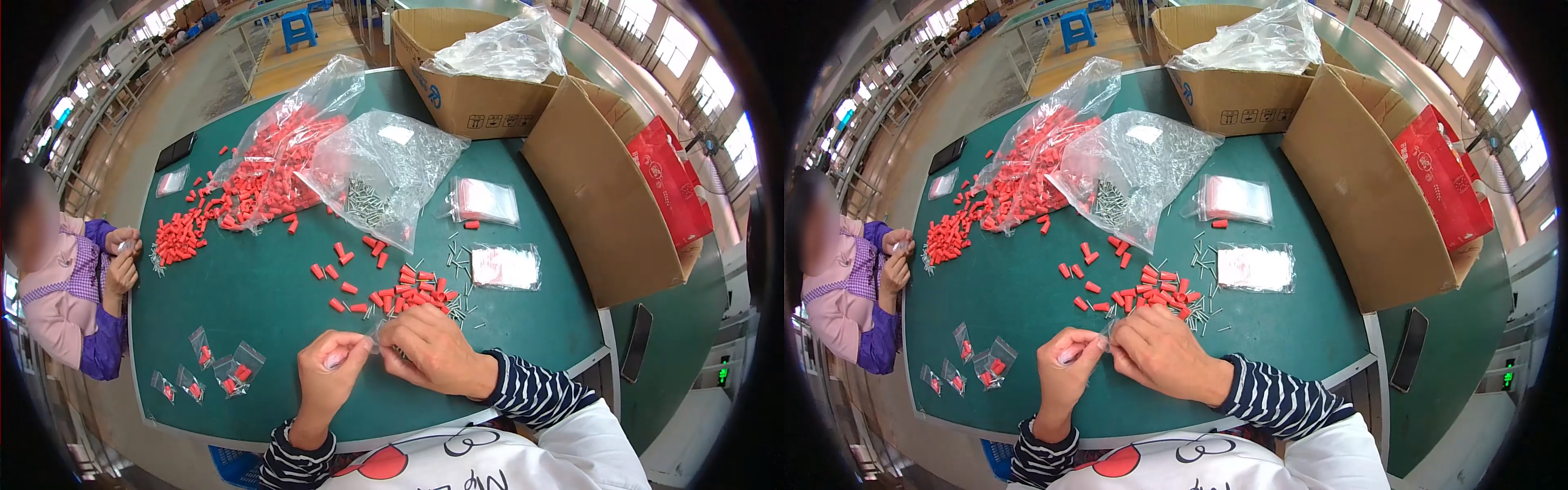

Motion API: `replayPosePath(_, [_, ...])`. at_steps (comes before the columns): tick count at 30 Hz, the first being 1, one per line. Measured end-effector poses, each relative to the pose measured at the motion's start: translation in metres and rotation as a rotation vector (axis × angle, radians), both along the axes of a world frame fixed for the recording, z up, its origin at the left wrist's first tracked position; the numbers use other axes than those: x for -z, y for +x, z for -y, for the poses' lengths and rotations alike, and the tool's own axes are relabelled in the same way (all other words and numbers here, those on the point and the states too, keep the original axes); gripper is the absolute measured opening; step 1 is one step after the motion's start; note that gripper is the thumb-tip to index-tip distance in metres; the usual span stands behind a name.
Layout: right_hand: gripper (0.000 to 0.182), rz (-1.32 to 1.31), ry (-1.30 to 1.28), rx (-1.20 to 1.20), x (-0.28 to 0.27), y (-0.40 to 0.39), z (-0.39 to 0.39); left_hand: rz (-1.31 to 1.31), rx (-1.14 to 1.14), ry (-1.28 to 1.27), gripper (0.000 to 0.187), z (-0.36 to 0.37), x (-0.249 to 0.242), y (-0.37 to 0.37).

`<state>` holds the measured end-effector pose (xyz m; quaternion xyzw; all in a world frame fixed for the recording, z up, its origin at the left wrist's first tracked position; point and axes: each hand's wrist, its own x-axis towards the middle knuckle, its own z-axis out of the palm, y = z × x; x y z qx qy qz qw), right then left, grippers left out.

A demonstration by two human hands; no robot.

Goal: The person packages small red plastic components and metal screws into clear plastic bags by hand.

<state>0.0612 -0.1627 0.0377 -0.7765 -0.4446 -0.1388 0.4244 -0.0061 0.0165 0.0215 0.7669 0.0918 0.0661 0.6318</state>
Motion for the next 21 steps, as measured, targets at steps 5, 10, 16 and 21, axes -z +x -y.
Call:
replayPosePath(5, [0.028,0.057,-0.094,-0.050,-0.003,-0.002,0.003,-0.030,0.021,-0.041,0.003,0.002,0.000,-0.004])
replayPosePath(10, [0.034,0.091,-0.232,0.012,-0.002,-0.009,0.003,0.197,0.055,0.268,0.003,0.004,-0.003,-0.002])
replayPosePath(16, [0.028,0.096,-0.440,0.065,-0.011,-0.022,0.002,0.335,0.135,0.423,0.012,0.002,-0.005,-0.002])
replayPosePath(21, [0.027,0.041,-0.483,-0.062,-0.025,-0.024,0.015,0.386,0.145,0.437,0.019,-0.001,-0.005,-0.002])
